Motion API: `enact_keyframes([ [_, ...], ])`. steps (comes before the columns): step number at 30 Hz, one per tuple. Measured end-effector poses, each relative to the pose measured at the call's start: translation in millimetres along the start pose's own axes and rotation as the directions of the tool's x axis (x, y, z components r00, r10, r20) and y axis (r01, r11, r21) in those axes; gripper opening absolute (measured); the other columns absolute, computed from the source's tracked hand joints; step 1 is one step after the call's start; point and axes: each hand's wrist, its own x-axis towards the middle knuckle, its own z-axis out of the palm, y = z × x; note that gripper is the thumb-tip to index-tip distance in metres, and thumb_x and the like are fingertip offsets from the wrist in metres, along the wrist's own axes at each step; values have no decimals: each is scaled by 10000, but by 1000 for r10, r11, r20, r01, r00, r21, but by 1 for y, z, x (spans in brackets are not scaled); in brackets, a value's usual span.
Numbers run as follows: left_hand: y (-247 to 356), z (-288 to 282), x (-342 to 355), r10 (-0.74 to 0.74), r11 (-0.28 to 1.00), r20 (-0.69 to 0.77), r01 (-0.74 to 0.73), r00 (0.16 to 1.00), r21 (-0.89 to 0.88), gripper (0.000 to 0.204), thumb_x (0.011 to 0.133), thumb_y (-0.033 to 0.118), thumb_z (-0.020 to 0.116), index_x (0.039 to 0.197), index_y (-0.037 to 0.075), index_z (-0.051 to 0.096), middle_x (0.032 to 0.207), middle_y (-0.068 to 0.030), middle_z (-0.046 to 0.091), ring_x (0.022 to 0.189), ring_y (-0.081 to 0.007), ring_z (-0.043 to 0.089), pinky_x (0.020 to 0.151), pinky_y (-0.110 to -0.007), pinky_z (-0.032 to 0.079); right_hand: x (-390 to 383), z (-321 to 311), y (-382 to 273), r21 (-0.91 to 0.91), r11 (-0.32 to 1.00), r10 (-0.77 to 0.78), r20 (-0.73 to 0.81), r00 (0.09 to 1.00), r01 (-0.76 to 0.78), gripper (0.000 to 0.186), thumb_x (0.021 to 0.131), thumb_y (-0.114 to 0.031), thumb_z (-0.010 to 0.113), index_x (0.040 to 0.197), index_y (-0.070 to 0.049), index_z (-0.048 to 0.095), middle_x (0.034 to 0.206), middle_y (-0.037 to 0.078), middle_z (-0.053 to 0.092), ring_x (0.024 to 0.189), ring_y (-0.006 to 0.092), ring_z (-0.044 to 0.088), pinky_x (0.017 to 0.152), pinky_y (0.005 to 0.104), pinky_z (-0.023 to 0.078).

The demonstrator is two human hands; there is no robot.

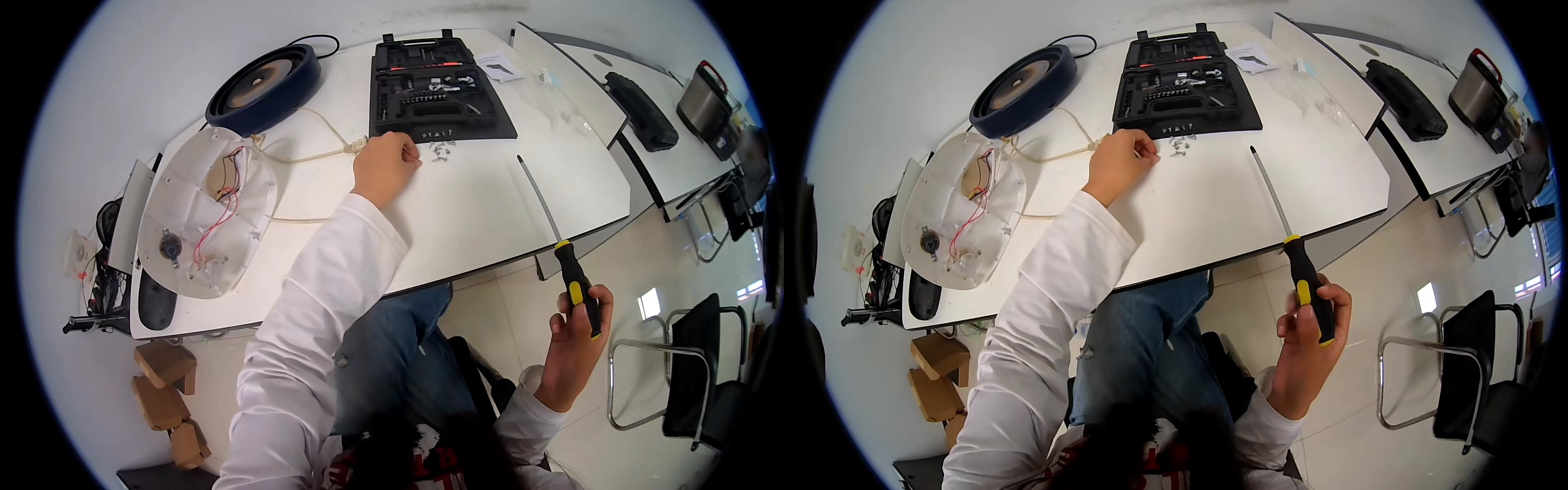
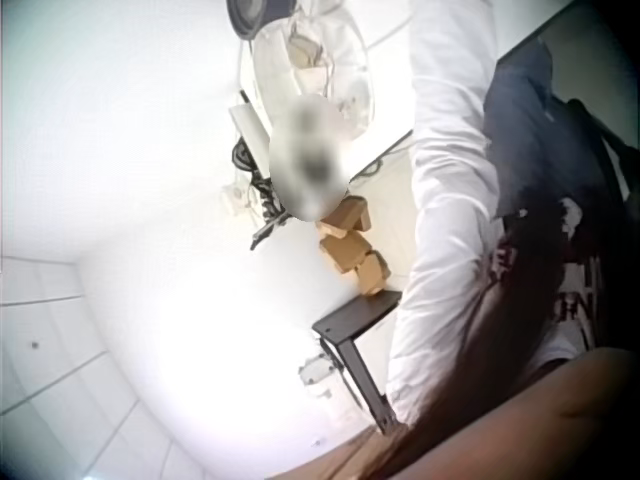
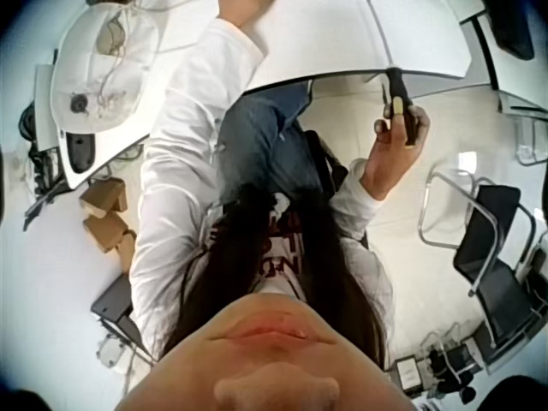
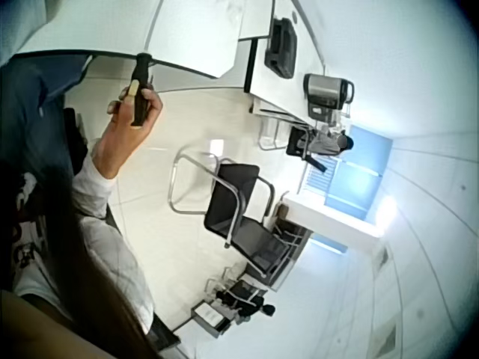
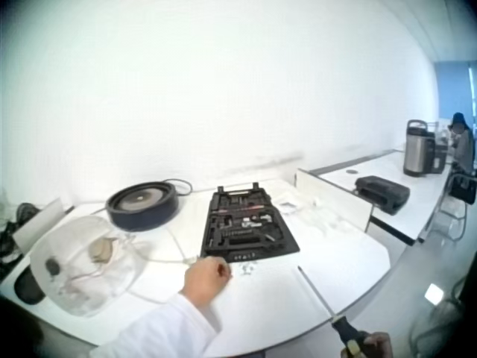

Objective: The person uses a screwdriver to remove and install screws on a white plastic housing containing wires and a motor. The person repeatedly picks up screws from the table and secures them into the housing while seated at a workbench.

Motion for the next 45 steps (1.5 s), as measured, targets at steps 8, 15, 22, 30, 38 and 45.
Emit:
enact_keyframes([
  [8,-35,13,24,66,982,46,-57,997,-182,76,695,94,685,771,95,685,731,-40,664,723,-191,637,648,-302,488,7,-6,-1,23,1000,-16,-23,1000,17,265,821,-81,580,1060,-62,468,1112,99,485,751,123,482,574,231,382],
  [15,-34,9,26,4,1000,-79,-6,997,-30,87,701,69,658,785,55,677,732,-79,665,718,-207,644,665,-299,496,8,-8,-4,25,999,-24,-34,999,25,274,824,-86,580,1074,-60,470,1122,102,482,756,122,486,582,231,382],
  [22,-41,11,30,1,1000,-106,-2,994,-9,88,700,84,659,782,53,669,744,-85,666,726,-219,645,676,-317,501,10,-11,-4,26,999,-19,-21,1000,20,281,815,-99,584,1072,-63,477,1129,105,472,756,113,494,578,229,387],
  [30,-38,12,24,36,999,-157,-39,987,-19,87,714,77,645,789,36,656,746,-96,664,717,-226,643,673,-321,499,11,-11,-4,54,999,-5,-18,1000,6,271,816,-82,567,1069,-59,474,1119,110,469,749,126,493,575,229,392],
  [38,-54,-10,27,13,989,-274,-53,962,-138,108,766,59,636,857,1,643,727,-77,665,590,-132,641,557,-244,483,11,-11,-4,47,999,-17,-50,999,20,270,819,-89,563,1071,-59,471,1118,109,467,730,120,480,573,227,386],
  [45,-62,-16,23,84,987,-243,-114,966,-112,173,768,-5,606,916,28,690,791,-105,668,669,-195,640,634,-280,491,11,-10,-3,38,999,-17,-22,1000,18,272,818,-90,565,1071,-56,473,1129,108,471,720,112,473,575,223,381],
])
